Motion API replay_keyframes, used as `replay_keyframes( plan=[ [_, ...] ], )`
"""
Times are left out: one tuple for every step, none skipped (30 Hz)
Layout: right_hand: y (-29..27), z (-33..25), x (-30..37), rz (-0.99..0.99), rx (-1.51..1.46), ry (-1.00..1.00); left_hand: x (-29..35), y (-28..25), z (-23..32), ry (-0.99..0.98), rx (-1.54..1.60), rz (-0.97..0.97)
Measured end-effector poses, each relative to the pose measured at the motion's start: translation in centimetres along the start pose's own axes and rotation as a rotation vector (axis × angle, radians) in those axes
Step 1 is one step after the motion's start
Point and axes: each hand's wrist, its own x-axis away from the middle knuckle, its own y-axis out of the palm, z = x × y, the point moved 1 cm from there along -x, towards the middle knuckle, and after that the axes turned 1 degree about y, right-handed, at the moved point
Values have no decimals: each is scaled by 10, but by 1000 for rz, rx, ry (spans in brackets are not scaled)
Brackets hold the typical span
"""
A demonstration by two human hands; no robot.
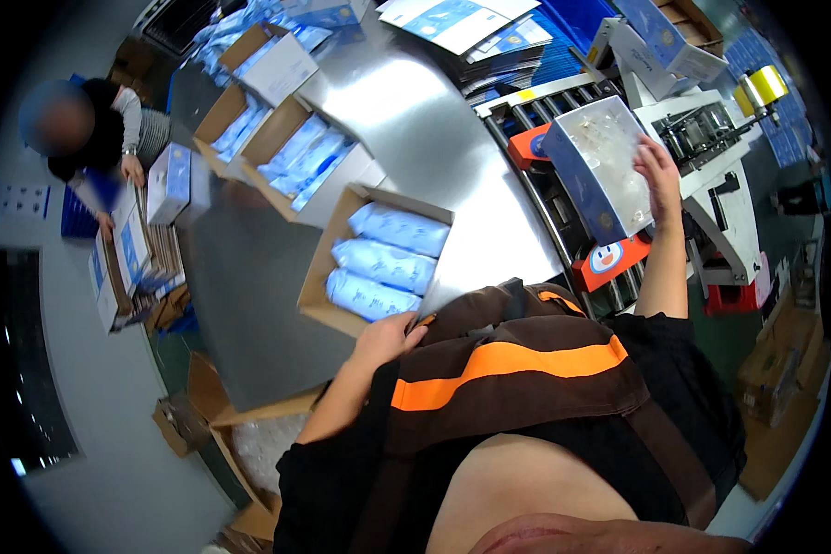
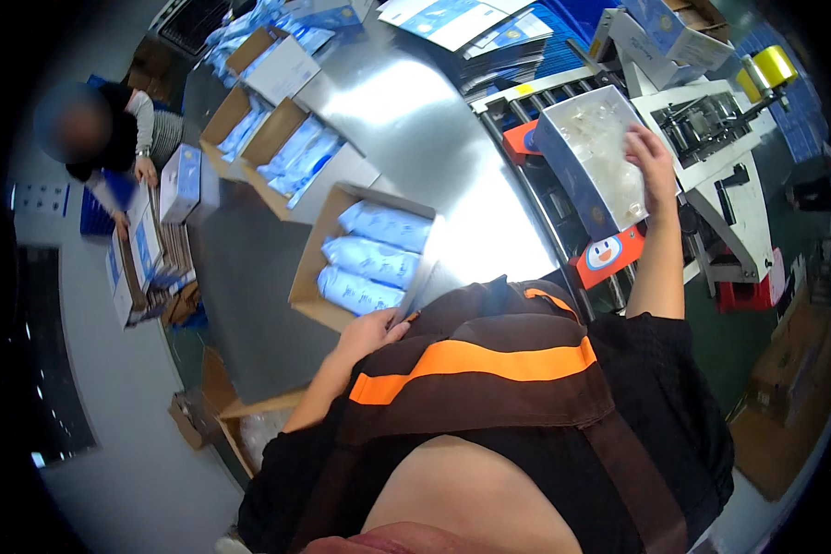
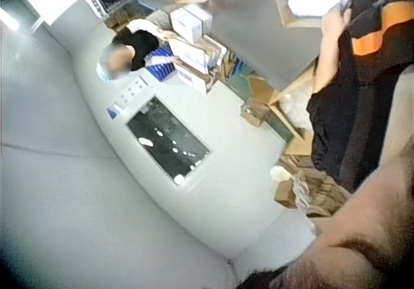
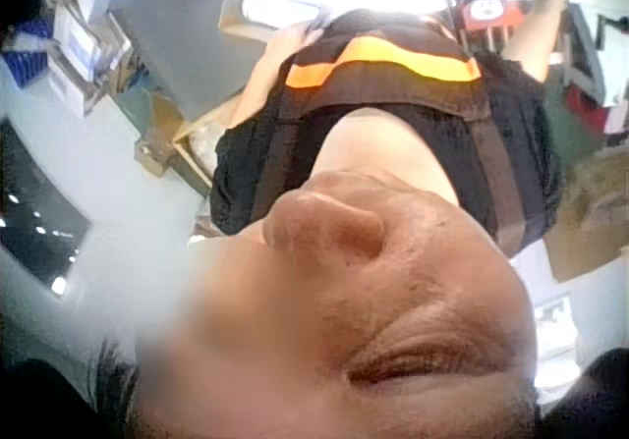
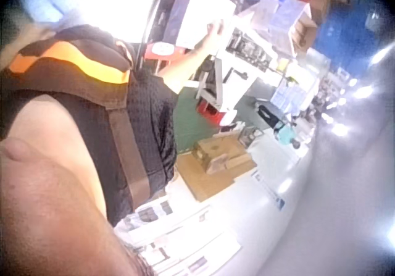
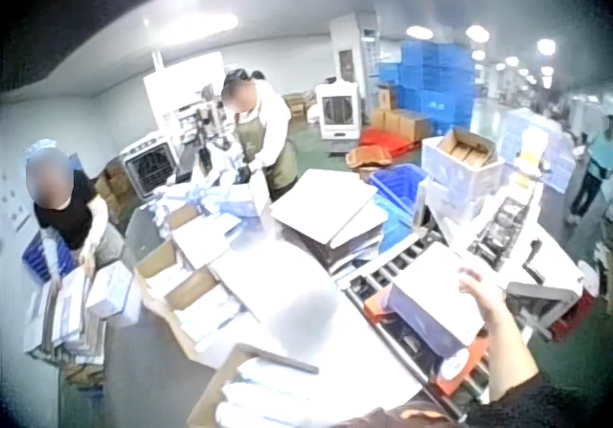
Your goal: The person packs blue-wrapped items into white cardboard boxes on a metal table. They place items into the box, fold the flaps, and move the packed box aside. The person repeats this process with multiple boxes and items.
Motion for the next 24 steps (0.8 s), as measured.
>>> replay_keyframes(
  plan=[
    [35, -24, 19, -160, 42, -66, -2, 6, -5, 89, 141, 55],
    [73, -42, 41, -356, 89, -58, -8, 10, -10, 189, 280, 101],
    [119, -57, 71, -554, 198, -49, -14, 11, 3, 234, 734, 171],
    [153, -64, 96, -690, 377, -256, -18, -3, 29, 249, 952, 213],
    [184, -70, 125, -782, 429, -404, -23, -2, 35, 234, 1033, 201],
    [206, -64, 144, -911, 443, -496, -32, -1, 41, 231, 1113, 176],
    [222, -47, 157, -935, 554, -634, -43, 3, 49, 229, 1190, 142],
    [222, -54, 158, -919, 607, -653, -47, 1, 46, 215, 1115, 204],
    [217, -55, 158, -912, 653, -687, -52, 2, 36, 209, 1070, 278],
    [206, -50, 143, -860, 540, -686, -60, -5, 19, 125, 1042, 283],
    [191, -63, 129, -842, 479, -410, -72, -2, -17, 43, 914, 387],
    [169, -54, 101, -675, 576, -466, -85, -6, -41, -19, 618, 550],
    [142, -50, 72, -461, 687, -485, -90, -19, -45, -111, 339, 637],
    [113, -34, 42, -192, 882, -508, -103, -23, -56, -145, 391, 581],
    [81, -27, 13, -81, 952, -407, -119, -21, -68, -178, 439, 523],
    [46, -16, -8, 32, 1139, -383, -138, -18, -68, -180, 512, 484],
    [22, -9, -25, 4, 1319, -247, -152, -17, -68, -196, 580, 445],
    [7, -1, -37, -41, 1417, -154, -162, -14, -69, -212, 650, 403],
    [5, 4, -43, -28, 1430, -224, -172, -9, -78, -185, 702, 375],
    [5, 8, -48, -14, 1442, -301, -183, -6, -90, -156, 757, 351],
    [11, 7, -49, -10, 1447, -380, -181, -8, -99, -137, 811, 332],
    [21, 6, -54, -20, 1455, -386, -179, -11, -108, -166, 881, 302],
    [21, 11, -57, -29, 1482, -390, -177, -10, -105, -174, 862, 301],
    [24, 16, -64, -38, 1512, -398, -168, -14, -95, -179, 846, 301]
  ],
)
